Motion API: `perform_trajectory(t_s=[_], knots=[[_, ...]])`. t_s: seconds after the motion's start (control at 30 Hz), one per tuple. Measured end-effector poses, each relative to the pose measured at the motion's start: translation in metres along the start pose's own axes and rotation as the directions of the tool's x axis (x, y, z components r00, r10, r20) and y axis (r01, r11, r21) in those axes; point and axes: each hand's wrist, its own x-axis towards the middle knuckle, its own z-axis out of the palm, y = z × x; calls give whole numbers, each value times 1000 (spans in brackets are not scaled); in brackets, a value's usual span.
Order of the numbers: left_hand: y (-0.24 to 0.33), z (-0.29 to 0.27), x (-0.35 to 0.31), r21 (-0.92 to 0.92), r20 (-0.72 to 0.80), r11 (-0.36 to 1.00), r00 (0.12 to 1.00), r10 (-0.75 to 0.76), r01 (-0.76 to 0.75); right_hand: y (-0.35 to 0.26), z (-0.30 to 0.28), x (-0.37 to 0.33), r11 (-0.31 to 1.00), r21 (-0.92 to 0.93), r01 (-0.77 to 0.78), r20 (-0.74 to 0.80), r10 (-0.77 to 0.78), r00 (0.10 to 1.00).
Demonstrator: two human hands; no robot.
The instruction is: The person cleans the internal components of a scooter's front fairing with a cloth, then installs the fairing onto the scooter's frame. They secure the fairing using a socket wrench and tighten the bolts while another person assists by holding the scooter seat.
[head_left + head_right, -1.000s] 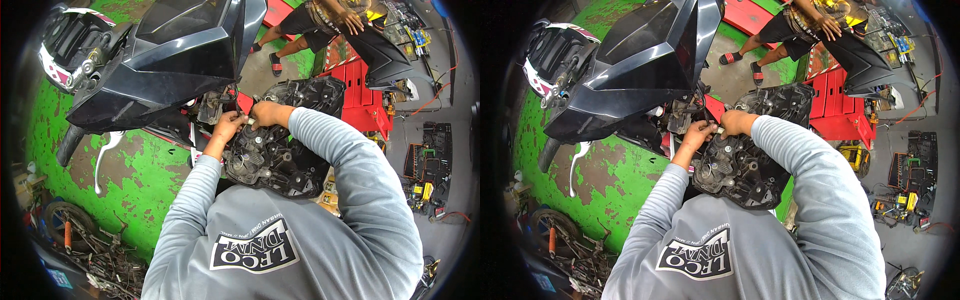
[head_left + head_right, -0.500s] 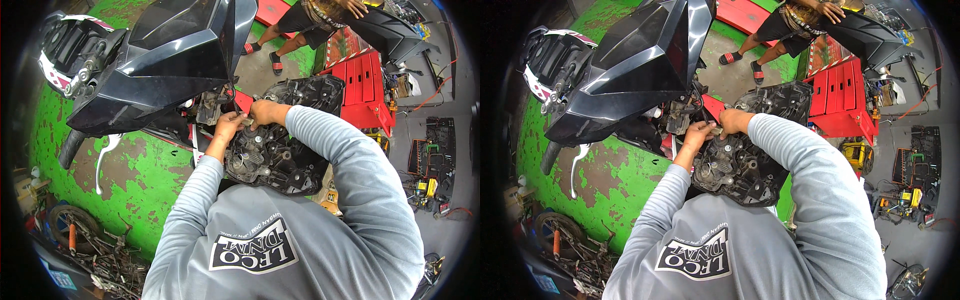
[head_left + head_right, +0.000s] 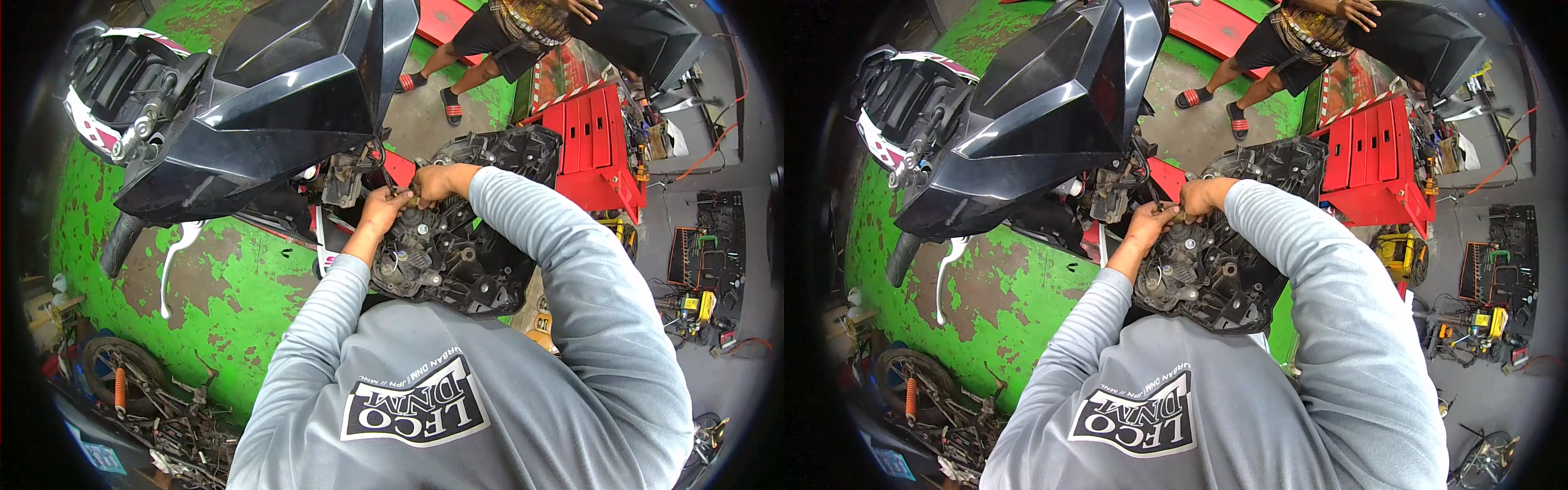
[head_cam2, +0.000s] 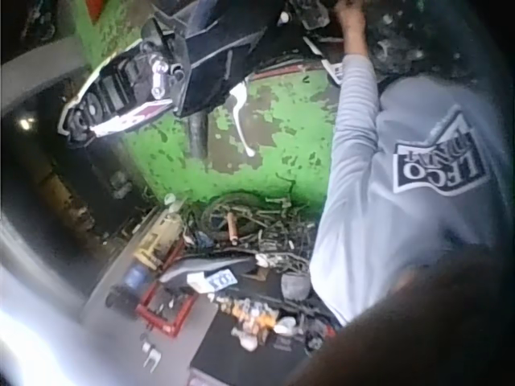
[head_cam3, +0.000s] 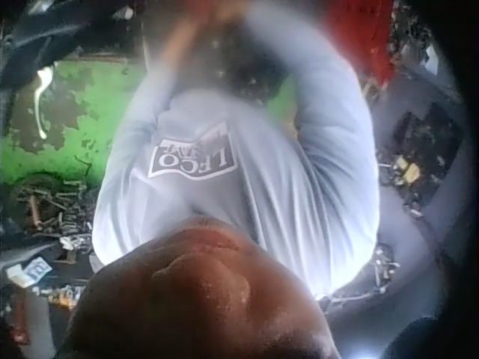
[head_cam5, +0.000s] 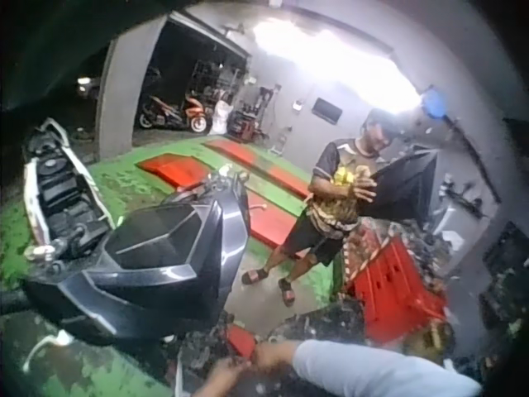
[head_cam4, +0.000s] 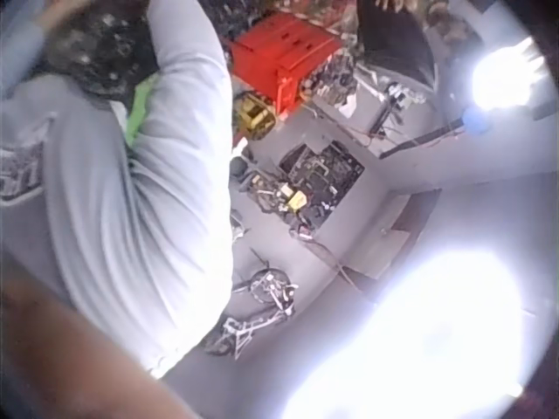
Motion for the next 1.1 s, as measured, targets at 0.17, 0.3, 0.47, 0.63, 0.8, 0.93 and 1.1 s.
perform_trajectory(t_s=[0.17, 0.3, 0.47, 0.63, 0.8, 0.93, 1.1], knots=[[0, -6, 0, -136, 111, 991, 994, 6, 9, -9, -1, -16, 998, 46, -35, -41, 37, 998], [2, -2, -3, -267, 80, 963, 995, 58, -34, -10, -2, -20, 997, 63, -33, -4, 33, 999], [-2, -1, 0, -152, 66, 987, 996, 63, -52, -8, -2, -14, 998, 64, -15, 2, 15, 1000], [1, -4, 2, -55, 60, 998, 998, -1, 4, -17, -5, -20, 999, 4, -46, 13, 46, 999], [-10, -16, -2, 248, -34, 966, 996, 88, -77, -35, -13, -35, 983, -181, -27, -7, 26, 1000], [36, -18, -84, 399, 13, 905, 988, 155, -147, -4, -8, -10, 949, -316, 6, -21, -13, 1000], [135, -14, -185, 152, 584, 835, 730, 356, -529, -38, -40, -46, 952, -288, -105, -28, 101, 994]])
